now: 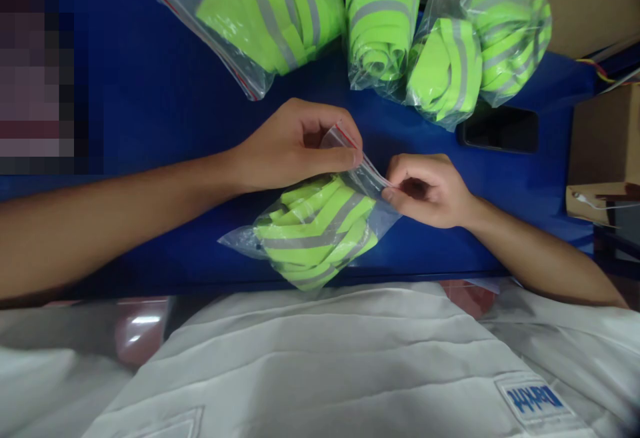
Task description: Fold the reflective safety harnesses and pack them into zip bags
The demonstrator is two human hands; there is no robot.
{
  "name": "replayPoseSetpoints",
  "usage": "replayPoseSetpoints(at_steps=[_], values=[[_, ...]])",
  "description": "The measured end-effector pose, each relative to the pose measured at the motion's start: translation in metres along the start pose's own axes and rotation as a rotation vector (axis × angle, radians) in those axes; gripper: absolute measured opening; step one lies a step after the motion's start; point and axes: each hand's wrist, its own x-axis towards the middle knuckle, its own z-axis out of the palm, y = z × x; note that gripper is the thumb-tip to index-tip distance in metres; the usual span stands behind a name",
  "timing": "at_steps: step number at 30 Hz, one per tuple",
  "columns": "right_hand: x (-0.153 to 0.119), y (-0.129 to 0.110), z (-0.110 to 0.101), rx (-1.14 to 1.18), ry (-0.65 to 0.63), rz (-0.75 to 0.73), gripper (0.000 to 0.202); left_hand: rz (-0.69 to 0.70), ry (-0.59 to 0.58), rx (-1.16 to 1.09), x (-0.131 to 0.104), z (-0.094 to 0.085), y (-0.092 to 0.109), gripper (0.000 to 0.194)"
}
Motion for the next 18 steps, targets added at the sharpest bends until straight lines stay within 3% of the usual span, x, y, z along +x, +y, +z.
replayPoseSetpoints(at_steps=[4,14,18], values=[[-0.0004,-0.0004,0.0023,-0.005,0.015,0.013,0.02,-0.002,-0.041,-0.016,0.0,-0.001,-0.0005,0.019],[0.0022,-0.0016,0.006,-0.027,0.049,0.067,0.017,-0.014,-0.001,0.101,-0.0015,0.0039,0.0028,0.012],[0.0017,-0.0018,0.0071,-0.023,0.063,0.068,0.015,-0.018,-0.003,0.143,-0.0021,0.0039,0.0025,0.02]])
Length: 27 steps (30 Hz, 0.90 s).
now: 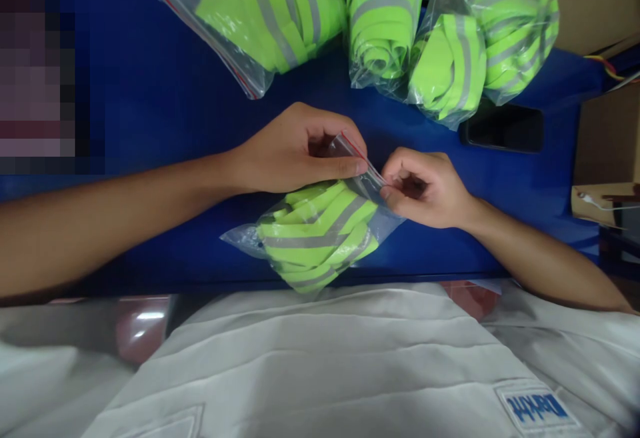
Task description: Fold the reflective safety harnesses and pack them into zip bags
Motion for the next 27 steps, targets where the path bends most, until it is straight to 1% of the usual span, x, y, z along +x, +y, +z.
replayPoseSetpoints(at_steps=[3,5,11,16,20,27], values=[[-0.0002,-0.0001,0.0011,-0.009,0.009,0.022,0.013,0.015,-0.02,0.055,-0.0006,0.0016,-0.0002,0.033],[-0.0002,-0.0001,0.0016,-0.027,0.01,0.032,0.014,0.02,-0.027,0.07,-0.0008,0.0026,-0.0005,0.037],[-0.0001,-0.0004,0.0027,-0.035,0.013,0.017,0.014,0.024,-0.017,0.069,-0.0007,0.0031,-0.0014,0.033],[0.0014,-0.0008,0.0042,-0.052,0.015,0.054,0.013,0.026,-0.021,0.111,-0.0003,0.0042,-0.0019,0.032],[0.002,-0.0012,0.0044,-0.074,0.004,0.039,0.013,0.033,-0.025,0.127,0.0001,0.0048,-0.003,0.032],[0.0024,-0.0005,0.0063,-0.033,0.029,0.04,0.013,0.029,-0.025,0.127,0.0009,0.0051,-0.0023,0.029]])
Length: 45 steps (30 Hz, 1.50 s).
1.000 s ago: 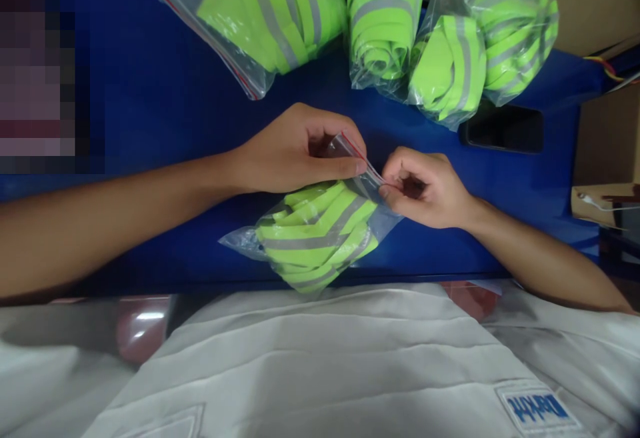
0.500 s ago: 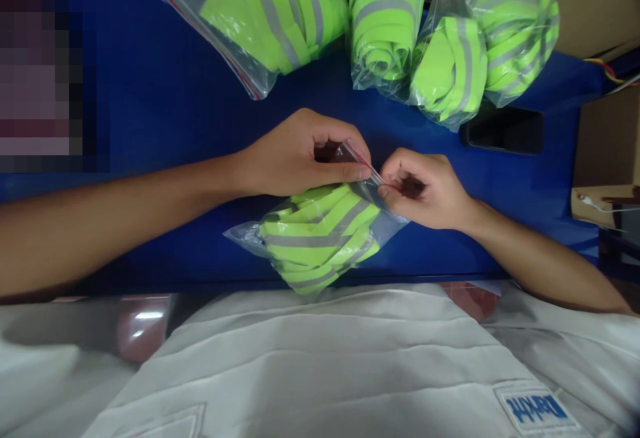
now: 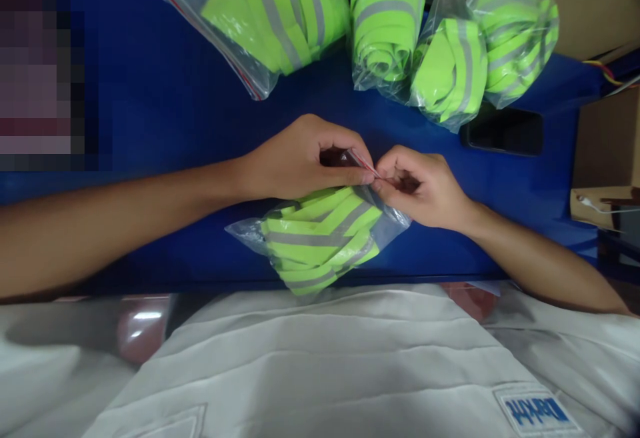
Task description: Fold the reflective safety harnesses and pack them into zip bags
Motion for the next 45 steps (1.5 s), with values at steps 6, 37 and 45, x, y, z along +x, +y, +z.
replayPoseSetpoints(at_steps=[6,37,45], values=[[-0.001,0.002,0.0,0.024,-0.01,0.008,0.014,0.006,-0.006,0.003,0.0,0.001,0.001,0.027],[-0.004,0.004,-0.016,0.109,0.043,-0.004,0.035,0.063,0.402,-0.567,0.006,0.001,-0.014,0.013],[-0.008,0.008,-0.015,0.186,0.088,0.036,0.038,0.035,0.418,-0.697,0.007,0.002,-0.011,0.011]])
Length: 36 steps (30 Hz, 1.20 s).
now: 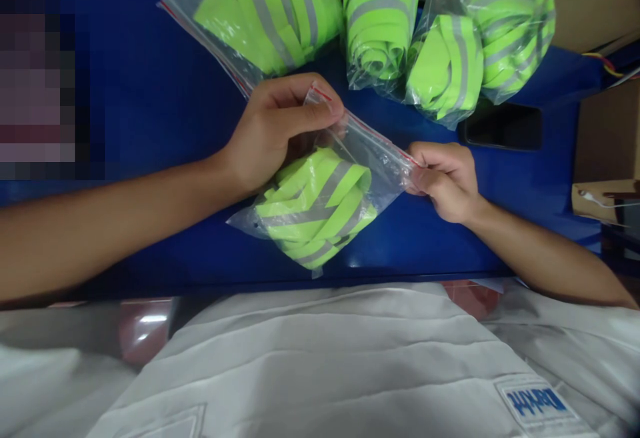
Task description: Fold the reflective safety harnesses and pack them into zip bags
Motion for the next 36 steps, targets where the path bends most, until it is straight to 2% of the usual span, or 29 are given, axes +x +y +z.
replayPoseSetpoints(at_steps=[6,9,13,18,20,23,25,28,30,33,36], values=[[0.002,-0.004,-0.001,-0.083,-0.019,-0.007,0.042,-0.016,0.014,0.007,0.0,0.001,0.002,0.011],[0.001,-0.002,-0.001,-0.06,-0.015,-0.018,0.042,-0.029,0.035,0.028,-0.001,0.002,0.003,0.011],[-0.002,0.001,0.001,0.015,0.007,0.006,0.041,-0.015,0.008,0.03,0.0,0.0,0.001,0.011],[-0.003,0.0,0.008,0.02,0.213,0.134,0.042,-0.022,0.021,-0.074,0.002,0.002,-0.001,0.01],[-0.001,0.002,0.01,0.007,0.302,0.123,0.04,-0.007,0.002,-0.114,0.002,0.004,-0.001,0.009],[-0.001,0.006,0.011,-0.053,0.365,0.116,0.037,0.01,-0.004,-0.087,0.001,0.005,-0.003,0.006],[-0.001,0.008,0.009,-0.092,0.36,0.122,0.035,0.056,-0.018,-0.029,0.0,0.003,-0.005,0.005],[-0.001,0.007,0.008,-0.091,0.316,0.08,0.032,0.116,-0.084,0.069,0.0,-0.002,-0.007,0.015],[-0.001,0.006,0.007,-0.093,0.279,0.059,0.032,0.107,-0.115,0.097,0.0,-0.003,-0.008,0.016],[-0.001,0.004,0.009,-0.129,0.255,0.053,0.033,0.05,-0.096,0.068,0.0,-0.002,-0.007,0.014],[0.0,0.005,0.011,-0.164,0.288,0.03,0.029,0.032,-0.046,0.039,0.001,0.001,-0.007,0.015]])
